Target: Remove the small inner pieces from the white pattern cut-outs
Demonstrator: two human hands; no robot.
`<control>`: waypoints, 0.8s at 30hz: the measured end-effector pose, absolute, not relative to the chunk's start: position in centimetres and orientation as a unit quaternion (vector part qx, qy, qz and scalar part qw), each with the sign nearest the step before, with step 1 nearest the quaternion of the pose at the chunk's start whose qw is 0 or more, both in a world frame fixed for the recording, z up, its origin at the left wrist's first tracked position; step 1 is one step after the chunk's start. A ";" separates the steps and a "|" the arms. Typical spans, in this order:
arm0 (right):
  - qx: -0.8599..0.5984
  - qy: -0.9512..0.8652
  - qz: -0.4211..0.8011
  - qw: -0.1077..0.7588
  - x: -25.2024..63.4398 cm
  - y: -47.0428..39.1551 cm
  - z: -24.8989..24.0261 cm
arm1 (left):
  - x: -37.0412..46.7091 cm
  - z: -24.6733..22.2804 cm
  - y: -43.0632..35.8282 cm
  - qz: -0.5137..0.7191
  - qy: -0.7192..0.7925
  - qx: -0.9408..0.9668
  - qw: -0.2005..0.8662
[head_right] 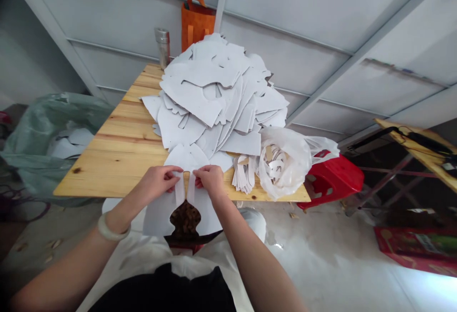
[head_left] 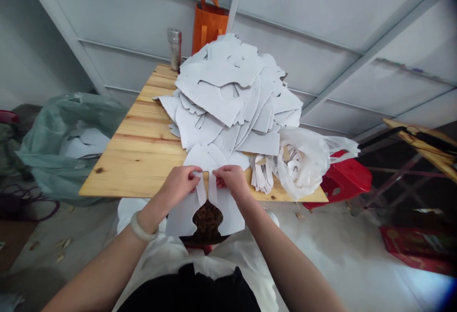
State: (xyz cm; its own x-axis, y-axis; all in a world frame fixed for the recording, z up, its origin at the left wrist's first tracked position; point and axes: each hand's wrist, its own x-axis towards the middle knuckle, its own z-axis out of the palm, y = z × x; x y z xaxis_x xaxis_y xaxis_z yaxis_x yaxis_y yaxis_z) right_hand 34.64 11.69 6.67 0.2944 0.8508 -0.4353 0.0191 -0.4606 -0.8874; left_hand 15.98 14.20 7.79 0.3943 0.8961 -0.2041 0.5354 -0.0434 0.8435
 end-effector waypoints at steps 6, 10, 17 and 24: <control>-0.694 -0.311 0.502 0.412 34.5 11.8 6.6 | 15.9 8.0 14.3 0.182 0.485 0.759 0.394; -0.695 -0.312 0.500 0.411 34.5 11.8 6.7 | 15.6 7.6 14.3 0.177 0.486 0.794 0.320; -0.701 -0.322 0.505 0.387 34.4 11.9 7.3 | 16.8 6.2 16.3 0.217 0.330 0.885 0.246; -0.714 -0.296 0.539 0.333 34.4 12.2 8.9 | 17.5 4.6 17.4 0.206 0.289 0.904 0.240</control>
